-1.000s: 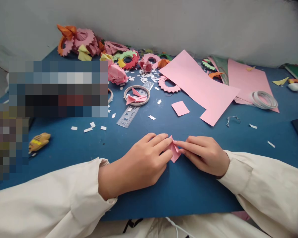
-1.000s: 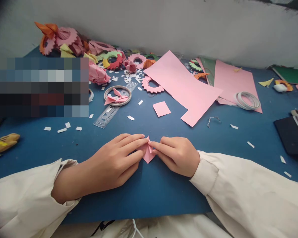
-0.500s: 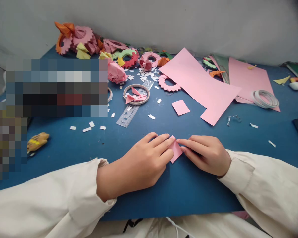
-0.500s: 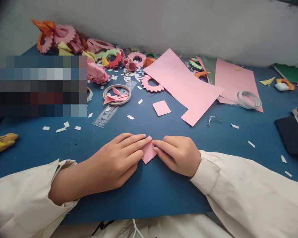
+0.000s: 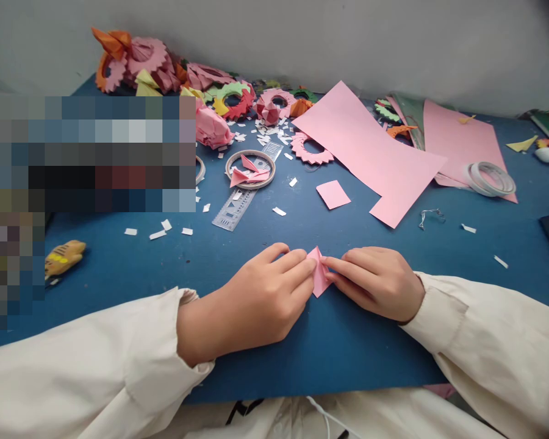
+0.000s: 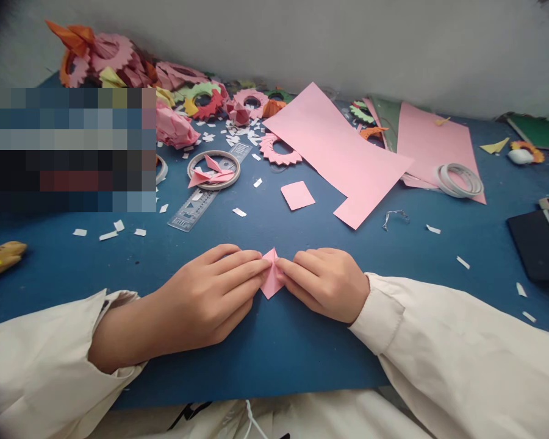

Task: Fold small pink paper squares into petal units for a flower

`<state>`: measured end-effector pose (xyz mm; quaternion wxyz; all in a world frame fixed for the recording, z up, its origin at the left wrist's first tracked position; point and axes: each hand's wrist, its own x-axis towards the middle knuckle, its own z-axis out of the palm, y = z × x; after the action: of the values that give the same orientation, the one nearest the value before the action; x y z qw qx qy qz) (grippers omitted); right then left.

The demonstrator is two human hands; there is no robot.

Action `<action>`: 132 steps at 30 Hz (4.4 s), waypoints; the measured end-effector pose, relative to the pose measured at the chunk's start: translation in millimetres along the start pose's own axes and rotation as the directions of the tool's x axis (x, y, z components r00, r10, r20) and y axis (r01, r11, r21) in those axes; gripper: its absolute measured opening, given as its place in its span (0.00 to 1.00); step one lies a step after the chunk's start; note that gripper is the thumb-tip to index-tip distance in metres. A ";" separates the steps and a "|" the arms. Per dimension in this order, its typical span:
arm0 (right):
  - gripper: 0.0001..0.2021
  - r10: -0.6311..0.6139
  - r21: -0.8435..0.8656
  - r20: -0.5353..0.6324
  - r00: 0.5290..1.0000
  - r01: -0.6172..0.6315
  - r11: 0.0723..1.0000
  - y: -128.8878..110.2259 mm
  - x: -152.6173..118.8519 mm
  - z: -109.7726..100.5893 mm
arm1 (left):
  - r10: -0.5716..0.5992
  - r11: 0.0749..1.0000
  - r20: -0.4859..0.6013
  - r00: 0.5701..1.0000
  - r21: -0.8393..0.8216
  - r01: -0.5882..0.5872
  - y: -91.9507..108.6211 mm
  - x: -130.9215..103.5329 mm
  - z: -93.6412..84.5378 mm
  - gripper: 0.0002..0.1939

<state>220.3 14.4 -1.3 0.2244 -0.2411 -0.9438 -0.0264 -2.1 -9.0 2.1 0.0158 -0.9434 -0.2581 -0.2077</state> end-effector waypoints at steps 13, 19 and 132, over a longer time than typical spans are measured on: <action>0.06 0.010 -0.023 -0.008 1.000 -0.010 1.000 -1.2 5.7 3.0 | 0.087 0.995 -0.024 0.996 0.057 -0.086 1.3 -1.5 -2.4 0.11; 0.07 0.025 -0.022 -0.005 1.000 -0.025 0.999 -0.4 5.9 4.8 | 0.129 0.988 0.009 0.992 0.080 -0.130 0.3 -1.6 -4.0 0.14; 0.16 0.042 0.076 0.058 0.997 -0.047 0.996 13.3 0.8 -0.6 | -0.006 1.000 -0.069 0.998 0.024 0.008 -0.2 -4.1 3.1 0.14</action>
<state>226.1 26.4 -1.1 0.2073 -0.2538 -0.9445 0.0220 -4.3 -10.4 -2.3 0.0352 -0.9345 -0.2631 -0.2370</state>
